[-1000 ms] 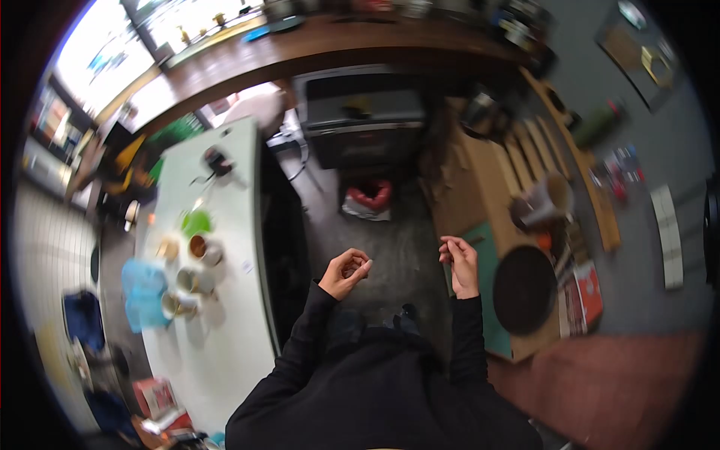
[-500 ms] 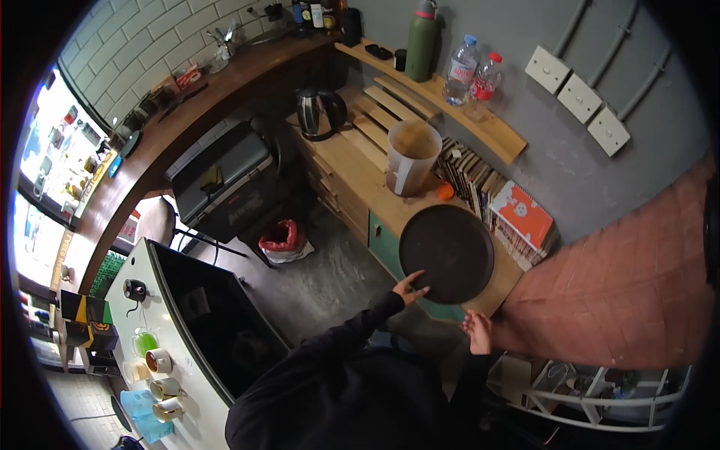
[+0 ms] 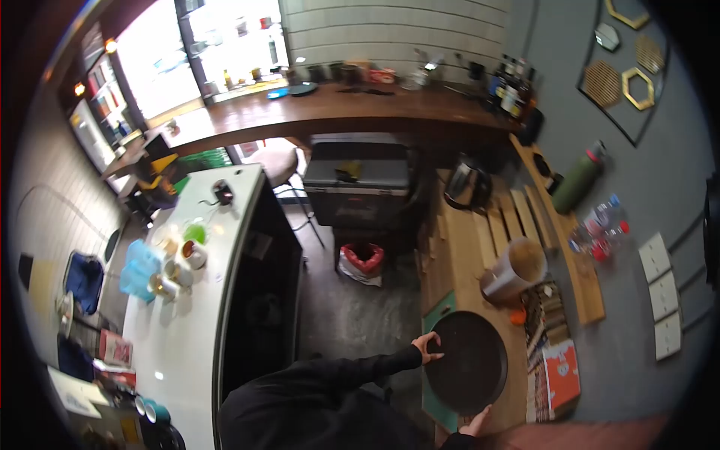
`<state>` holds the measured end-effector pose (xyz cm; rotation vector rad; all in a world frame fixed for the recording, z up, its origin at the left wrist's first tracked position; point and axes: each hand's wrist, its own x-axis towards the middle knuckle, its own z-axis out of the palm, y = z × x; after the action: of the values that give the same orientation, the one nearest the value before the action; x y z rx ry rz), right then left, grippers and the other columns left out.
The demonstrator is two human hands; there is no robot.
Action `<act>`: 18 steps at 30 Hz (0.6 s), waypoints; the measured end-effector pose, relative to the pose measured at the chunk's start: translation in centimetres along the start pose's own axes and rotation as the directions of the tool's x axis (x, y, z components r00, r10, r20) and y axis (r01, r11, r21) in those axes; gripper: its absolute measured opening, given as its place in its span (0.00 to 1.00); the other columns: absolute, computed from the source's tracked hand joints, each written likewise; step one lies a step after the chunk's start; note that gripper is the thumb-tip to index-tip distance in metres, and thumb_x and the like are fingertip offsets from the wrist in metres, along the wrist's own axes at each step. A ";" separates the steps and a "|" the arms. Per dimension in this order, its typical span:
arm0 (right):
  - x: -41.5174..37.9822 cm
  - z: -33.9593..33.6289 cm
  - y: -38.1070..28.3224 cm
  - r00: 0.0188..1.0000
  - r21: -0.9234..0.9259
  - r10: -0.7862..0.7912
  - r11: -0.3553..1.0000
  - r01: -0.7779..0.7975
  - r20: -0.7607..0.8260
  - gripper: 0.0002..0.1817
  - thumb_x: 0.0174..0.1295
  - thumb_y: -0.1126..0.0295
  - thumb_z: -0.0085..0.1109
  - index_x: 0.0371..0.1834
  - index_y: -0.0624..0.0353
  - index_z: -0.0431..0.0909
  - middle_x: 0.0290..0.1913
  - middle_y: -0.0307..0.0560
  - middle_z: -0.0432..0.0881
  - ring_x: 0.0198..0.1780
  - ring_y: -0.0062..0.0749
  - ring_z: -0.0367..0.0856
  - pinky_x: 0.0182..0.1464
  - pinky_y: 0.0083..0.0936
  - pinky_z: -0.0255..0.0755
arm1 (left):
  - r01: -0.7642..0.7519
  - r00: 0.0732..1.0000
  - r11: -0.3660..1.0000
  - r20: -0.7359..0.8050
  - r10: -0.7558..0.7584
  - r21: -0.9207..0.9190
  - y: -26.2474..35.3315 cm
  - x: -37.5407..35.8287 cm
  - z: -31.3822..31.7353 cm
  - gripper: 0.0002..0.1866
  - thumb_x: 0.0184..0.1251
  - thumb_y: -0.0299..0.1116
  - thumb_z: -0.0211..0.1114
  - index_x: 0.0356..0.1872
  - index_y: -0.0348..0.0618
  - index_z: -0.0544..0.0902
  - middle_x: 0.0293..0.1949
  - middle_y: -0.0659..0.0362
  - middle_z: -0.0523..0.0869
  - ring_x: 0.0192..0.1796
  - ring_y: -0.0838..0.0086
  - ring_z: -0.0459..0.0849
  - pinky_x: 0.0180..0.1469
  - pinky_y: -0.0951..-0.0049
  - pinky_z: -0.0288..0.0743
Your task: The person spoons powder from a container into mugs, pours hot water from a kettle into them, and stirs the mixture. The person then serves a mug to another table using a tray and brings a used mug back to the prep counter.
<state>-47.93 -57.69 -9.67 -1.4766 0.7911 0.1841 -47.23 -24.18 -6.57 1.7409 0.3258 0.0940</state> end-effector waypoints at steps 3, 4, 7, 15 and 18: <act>-1.0 5.8 -3.0 0.970 -0.013 -0.080 0.996 0.085 0.231 0.38 0.72 0.47 0.48 0.74 0.66 0.57 0.74 0.52 0.61 0.72 0.40 0.63 0.71 0.36 0.59 | -0.005 1.000 1.000 0.005 0.005 0.020 -0.5 -3.2 -6.5 0.22 0.54 0.42 0.77 0.43 0.49 0.74 0.39 0.57 0.80 0.47 0.67 0.81 0.51 0.65 0.74; -0.1 7.7 -2.9 0.948 -0.071 -0.068 0.993 0.095 0.312 0.37 0.72 0.48 0.49 0.73 0.67 0.59 0.74 0.53 0.63 0.71 0.41 0.64 0.70 0.36 0.60 | -0.060 0.997 0.998 -0.052 0.061 0.020 -1.2 -4.5 -8.4 0.23 0.53 0.41 0.77 0.44 0.48 0.75 0.40 0.57 0.80 0.49 0.69 0.80 0.52 0.66 0.73; -2.4 13.9 -4.7 0.879 -0.284 -0.055 0.935 0.212 0.474 0.34 0.71 0.54 0.55 0.70 0.70 0.63 0.71 0.56 0.67 0.69 0.44 0.68 0.69 0.36 0.62 | -0.129 0.955 0.992 -0.268 0.125 0.001 -0.3 -9.3 -13.5 0.26 0.55 0.37 0.76 0.53 0.46 0.74 0.50 0.57 0.79 0.58 0.71 0.76 0.61 0.69 0.69; -15.8 28.8 -5.5 0.399 -0.063 -0.259 0.767 0.639 0.880 0.21 0.73 0.64 0.54 0.58 0.72 0.75 0.54 0.50 0.82 0.53 0.32 0.79 0.56 0.29 0.71 | -0.193 0.384 0.951 -0.911 -0.154 -0.242 -2.4 -23.5 -19.5 0.39 0.63 0.26 0.67 0.74 0.44 0.60 0.68 0.47 0.71 0.68 0.58 0.72 0.69 0.64 0.65; -20.9 32.2 -4.2 0.225 -0.021 -0.124 0.834 0.551 0.966 0.16 0.73 0.67 0.54 0.53 0.71 0.79 0.46 0.47 0.85 0.45 0.26 0.80 0.50 0.26 0.74 | -0.488 0.616 0.240 -0.526 -0.586 -0.839 -0.9 -31.3 -19.8 0.23 0.67 0.32 0.62 0.62 0.37 0.75 0.55 0.48 0.83 0.57 0.57 0.81 0.63 0.59 0.74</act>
<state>-49.45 -21.10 2.42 -1.5014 -0.6481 0.8296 -82.12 -13.63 0.17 0.1842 0.7917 0.9003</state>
